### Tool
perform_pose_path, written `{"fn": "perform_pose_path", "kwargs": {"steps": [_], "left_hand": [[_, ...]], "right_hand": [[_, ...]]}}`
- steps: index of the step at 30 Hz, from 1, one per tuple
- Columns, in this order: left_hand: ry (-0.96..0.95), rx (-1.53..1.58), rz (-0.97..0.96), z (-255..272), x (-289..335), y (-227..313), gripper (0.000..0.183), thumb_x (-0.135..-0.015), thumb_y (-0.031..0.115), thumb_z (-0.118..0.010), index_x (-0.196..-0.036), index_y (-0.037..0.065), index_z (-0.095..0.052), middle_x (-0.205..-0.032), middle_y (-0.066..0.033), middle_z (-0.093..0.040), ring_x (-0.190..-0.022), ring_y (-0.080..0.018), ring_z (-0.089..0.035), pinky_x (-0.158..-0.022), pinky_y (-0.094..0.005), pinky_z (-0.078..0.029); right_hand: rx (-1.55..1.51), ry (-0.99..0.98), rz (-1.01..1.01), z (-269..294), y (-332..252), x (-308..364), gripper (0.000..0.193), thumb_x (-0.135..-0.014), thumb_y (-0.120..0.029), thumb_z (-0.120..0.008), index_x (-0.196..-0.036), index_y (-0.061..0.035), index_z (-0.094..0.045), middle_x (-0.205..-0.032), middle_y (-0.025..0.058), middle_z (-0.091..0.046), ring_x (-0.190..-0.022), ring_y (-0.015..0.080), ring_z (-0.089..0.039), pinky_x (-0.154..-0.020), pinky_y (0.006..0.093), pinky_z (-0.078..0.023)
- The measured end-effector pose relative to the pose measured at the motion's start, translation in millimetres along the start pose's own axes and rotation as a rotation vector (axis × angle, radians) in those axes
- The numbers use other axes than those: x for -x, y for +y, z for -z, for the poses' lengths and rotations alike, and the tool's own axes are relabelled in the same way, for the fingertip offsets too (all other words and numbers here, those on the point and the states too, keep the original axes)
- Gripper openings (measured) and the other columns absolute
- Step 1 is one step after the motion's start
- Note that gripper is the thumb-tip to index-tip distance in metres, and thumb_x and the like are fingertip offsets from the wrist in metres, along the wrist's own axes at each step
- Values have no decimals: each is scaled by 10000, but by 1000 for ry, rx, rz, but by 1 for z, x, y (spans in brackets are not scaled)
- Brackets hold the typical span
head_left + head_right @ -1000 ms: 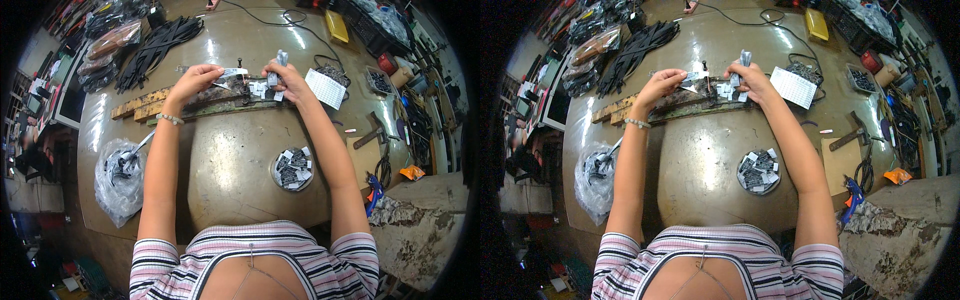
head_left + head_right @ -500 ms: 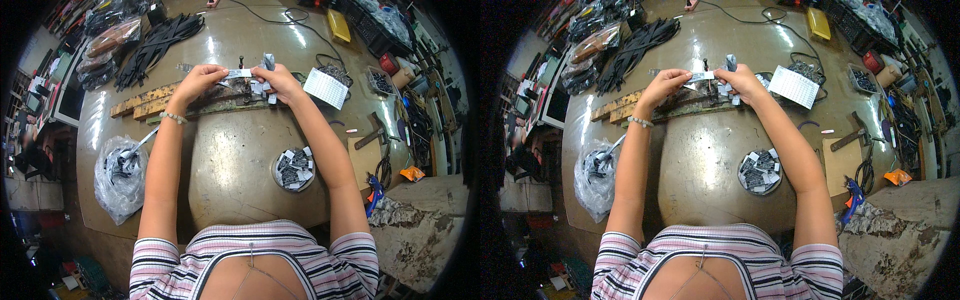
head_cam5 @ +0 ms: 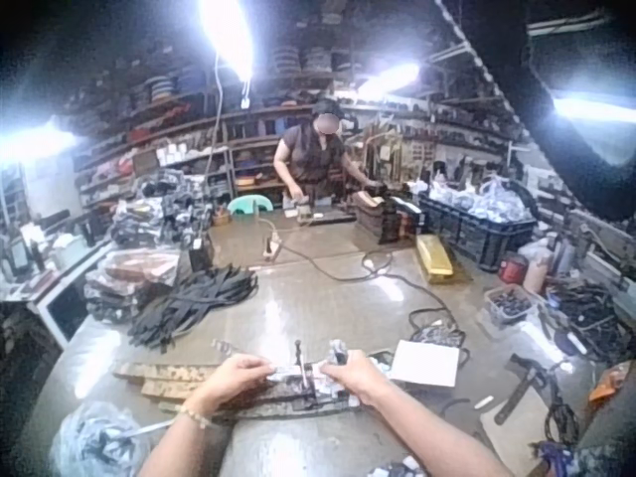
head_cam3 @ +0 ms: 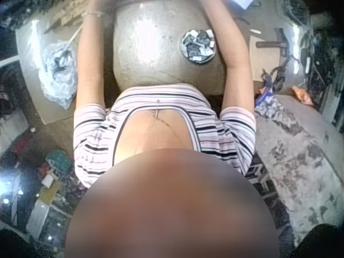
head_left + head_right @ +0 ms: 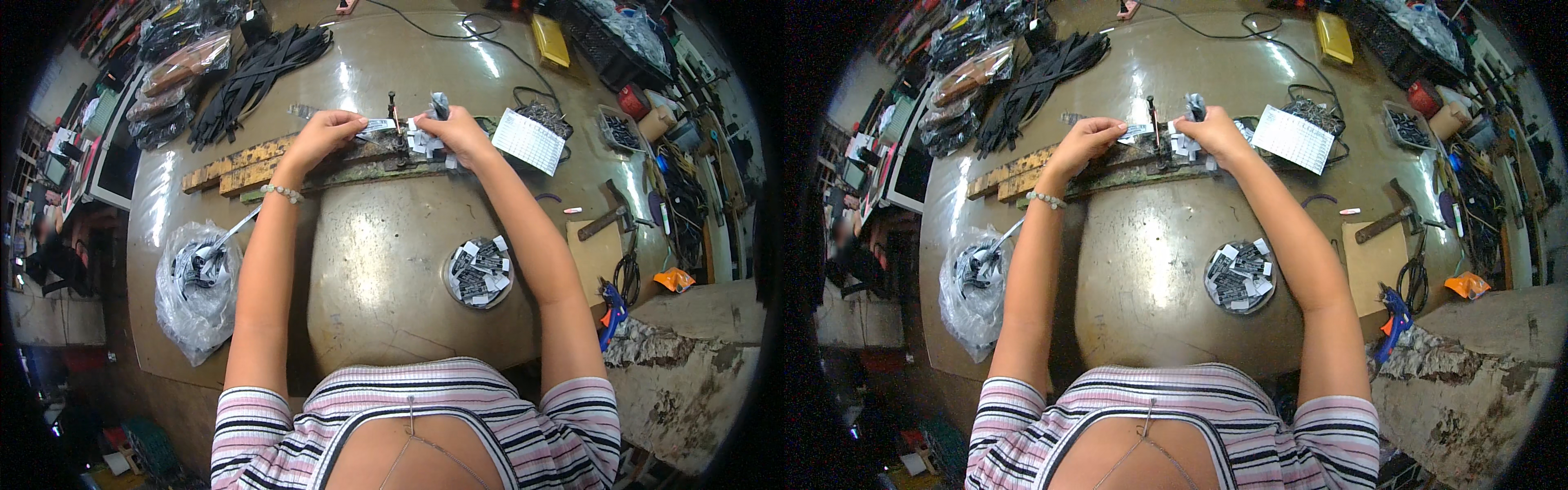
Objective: The person sorts small black electronic components from a plastic bag into a clear container on a cluttered workbench. They also handle a roll of labels and a small white tube, then continue transferring components by hand.
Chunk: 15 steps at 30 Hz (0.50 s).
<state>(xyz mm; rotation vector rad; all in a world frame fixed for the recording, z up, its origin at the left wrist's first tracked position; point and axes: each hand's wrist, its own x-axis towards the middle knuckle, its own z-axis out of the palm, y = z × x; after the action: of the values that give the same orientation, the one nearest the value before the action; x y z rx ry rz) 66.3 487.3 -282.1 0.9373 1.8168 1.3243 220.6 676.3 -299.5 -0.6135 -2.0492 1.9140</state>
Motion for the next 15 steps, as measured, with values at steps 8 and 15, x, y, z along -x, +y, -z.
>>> {"fn": "perform_pose_path", "kwargs": {"steps": [8, 15], "left_hand": [[-53, -1, -132, -16, 1, 35, 272, -889, 278, -624, -947, 16, -674, -657, 88, -475, -567, -6, -373, -488, -182, -274], [-107, -264, 40, -1, 0, 32, 310, -846, 316, -672, -915, 14, -689, -659, 61, -534, -535, -10, -400, -458, -178, -272]], "right_hand": [[-112, -142, -63, 1, -31, 17, 297, -801, -356, -714, -732, -93, -593, -604, -58, -483, -483, 43, -413, -434, 221, -304], [-118, -77, -11, 11, -20, 20, 212, -807, -275, -716, -817, -85, -623, -680, -36, -549, -533, 35, -468, -446, 197, -335]]}}
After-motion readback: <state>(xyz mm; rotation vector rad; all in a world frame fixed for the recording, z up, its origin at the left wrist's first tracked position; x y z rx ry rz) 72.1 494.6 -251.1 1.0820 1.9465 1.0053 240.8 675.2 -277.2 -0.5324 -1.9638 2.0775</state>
